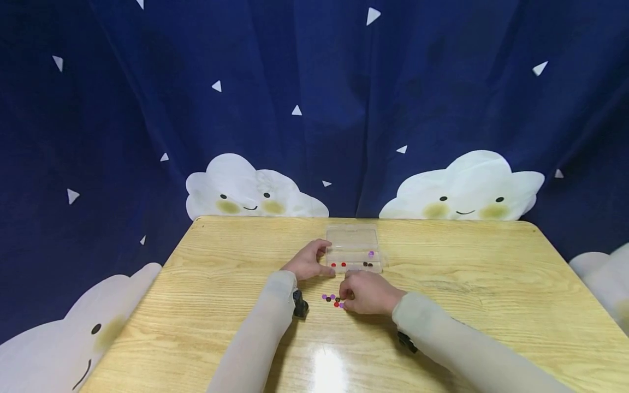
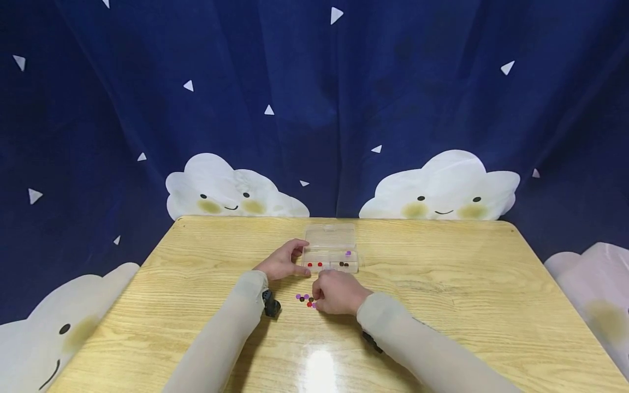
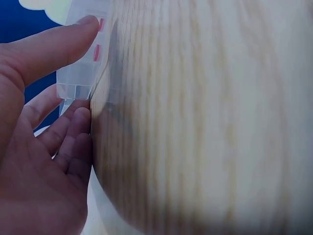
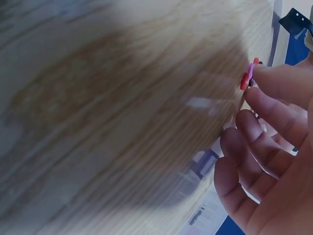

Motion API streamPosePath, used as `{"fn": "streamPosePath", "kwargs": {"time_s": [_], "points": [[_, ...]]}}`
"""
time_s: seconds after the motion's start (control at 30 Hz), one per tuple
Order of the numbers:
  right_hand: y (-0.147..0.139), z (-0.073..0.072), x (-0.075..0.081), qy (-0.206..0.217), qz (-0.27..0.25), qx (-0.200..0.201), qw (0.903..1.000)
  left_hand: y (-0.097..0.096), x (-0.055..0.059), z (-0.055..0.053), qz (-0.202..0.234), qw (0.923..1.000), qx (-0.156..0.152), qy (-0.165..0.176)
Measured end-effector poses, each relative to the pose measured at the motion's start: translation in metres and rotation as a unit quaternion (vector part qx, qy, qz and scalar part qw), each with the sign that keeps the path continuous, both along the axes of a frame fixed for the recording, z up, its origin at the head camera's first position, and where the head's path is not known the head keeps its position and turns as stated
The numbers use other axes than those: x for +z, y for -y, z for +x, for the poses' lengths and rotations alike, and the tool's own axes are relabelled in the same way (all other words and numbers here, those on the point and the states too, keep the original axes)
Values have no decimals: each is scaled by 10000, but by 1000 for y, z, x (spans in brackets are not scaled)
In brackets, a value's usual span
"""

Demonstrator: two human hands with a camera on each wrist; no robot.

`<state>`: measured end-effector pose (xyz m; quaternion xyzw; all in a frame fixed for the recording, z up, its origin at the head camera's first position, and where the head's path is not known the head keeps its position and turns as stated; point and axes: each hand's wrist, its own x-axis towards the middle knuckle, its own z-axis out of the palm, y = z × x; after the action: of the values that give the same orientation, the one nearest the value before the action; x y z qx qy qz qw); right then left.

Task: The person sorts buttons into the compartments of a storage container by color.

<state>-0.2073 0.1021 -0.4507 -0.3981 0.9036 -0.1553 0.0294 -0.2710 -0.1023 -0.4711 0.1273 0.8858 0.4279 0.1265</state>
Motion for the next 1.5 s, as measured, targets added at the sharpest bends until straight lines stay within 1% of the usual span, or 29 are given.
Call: {"fn": "streamPosePath", "kwargs": {"time_s": [0.33,0.5,0.8,1.0,1.23,1.5], "points": [[3,2,-3,-42,-44,-137,9999,-2,2,-2,37,10000,-44,41],[5,4,-3,-130,-103,-175,9997,-3,4,-2,31,10000,-38,43],[7,7,0,-317,-92,-116,9994,-2,5,-4,-30,10000,-12,-5],[10,7,-1,-175,-78,-207,9996,-2,5,-3,3,10000,27,30],[11,7,-3,92,-9,-350,9993,-3,2,0,54,10000,36,65],[10,7,-3,33,-113,-196,9997,-2,2,2,145,9998,33,90]]}}
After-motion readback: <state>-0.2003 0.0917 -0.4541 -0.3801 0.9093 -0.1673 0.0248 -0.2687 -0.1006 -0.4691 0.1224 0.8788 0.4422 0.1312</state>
